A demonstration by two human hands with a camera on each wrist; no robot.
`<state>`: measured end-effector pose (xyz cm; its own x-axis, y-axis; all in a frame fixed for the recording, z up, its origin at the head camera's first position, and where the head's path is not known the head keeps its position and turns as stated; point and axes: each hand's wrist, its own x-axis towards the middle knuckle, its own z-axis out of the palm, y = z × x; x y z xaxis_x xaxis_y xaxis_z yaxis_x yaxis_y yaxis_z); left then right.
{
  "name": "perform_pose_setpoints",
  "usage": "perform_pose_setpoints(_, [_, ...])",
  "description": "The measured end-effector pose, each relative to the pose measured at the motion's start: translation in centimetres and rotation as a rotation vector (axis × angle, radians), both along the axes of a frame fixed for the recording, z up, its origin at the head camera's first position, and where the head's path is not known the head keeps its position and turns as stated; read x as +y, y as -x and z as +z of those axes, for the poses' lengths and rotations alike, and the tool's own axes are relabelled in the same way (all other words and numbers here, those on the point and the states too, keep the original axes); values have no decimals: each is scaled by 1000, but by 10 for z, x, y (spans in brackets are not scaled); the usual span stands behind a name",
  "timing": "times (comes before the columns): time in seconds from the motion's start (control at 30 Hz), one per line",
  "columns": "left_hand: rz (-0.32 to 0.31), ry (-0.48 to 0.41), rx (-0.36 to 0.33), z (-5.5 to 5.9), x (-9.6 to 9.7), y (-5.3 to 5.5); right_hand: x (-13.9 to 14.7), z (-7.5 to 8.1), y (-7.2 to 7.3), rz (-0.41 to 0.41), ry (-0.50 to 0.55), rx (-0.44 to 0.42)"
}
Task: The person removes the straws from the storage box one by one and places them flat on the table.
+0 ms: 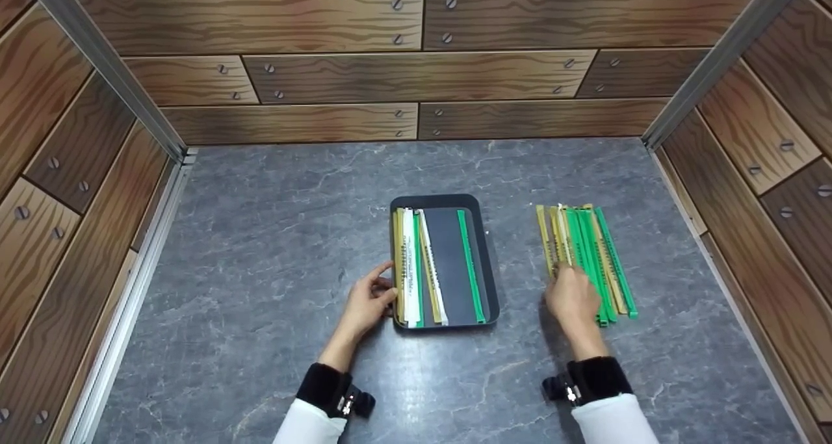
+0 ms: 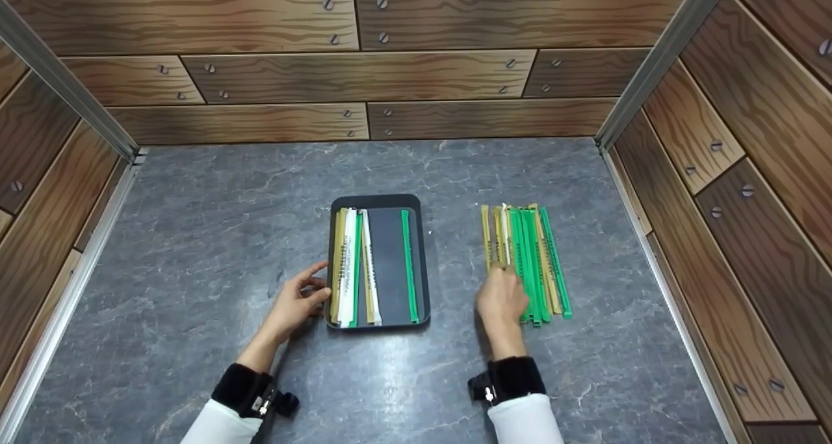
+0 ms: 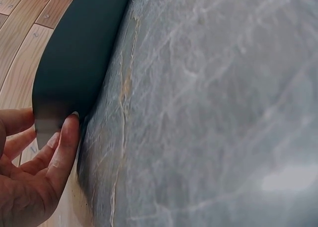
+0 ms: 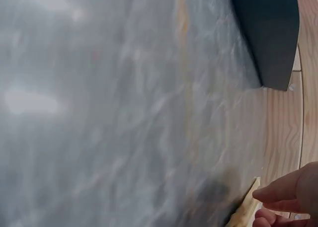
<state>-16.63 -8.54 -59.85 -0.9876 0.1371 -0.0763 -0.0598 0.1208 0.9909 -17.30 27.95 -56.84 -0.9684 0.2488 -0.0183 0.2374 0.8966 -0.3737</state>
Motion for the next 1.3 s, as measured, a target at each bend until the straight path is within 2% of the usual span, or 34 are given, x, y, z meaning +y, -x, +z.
perform_pose_setpoints(0.13, [-7, 6, 3, 0, 1, 1, -12, 5, -2, 51, 27, 93])
perform_pose_setpoints(0.33, [-18, 2, 2, 2, 2, 1, -45, 11, -3, 202, 81, 275])
perform_pose_setpoints(0.43, [-25, -1, 0, 13, 2, -1, -66, 14, -3, 272, 112, 318])
perform_pose_setpoints(0.57, [-34, -7, -21, 33, 3, -8, -95, 13, -4, 394, 155, 348])
perform_pose_setpoints(0.7, [-34, -19, -41, 42, 3, -12, -119, 9, -6, 516, 144, 312])
perform_pose_setpoints(0.9, [-25, -19, -32, 41, 3, -12, -142, 0, -8, 632, 76, 178])
perform_pose_setpoints(1.13, [-23, -26, -15, 39, 1, -12, -150, -8, -9, 682, 15, 83])
perform_pose_setpoints(1.3, [-22, -16, -10, 39, 1, -12, -150, -9, -9, 683, -3, 82])
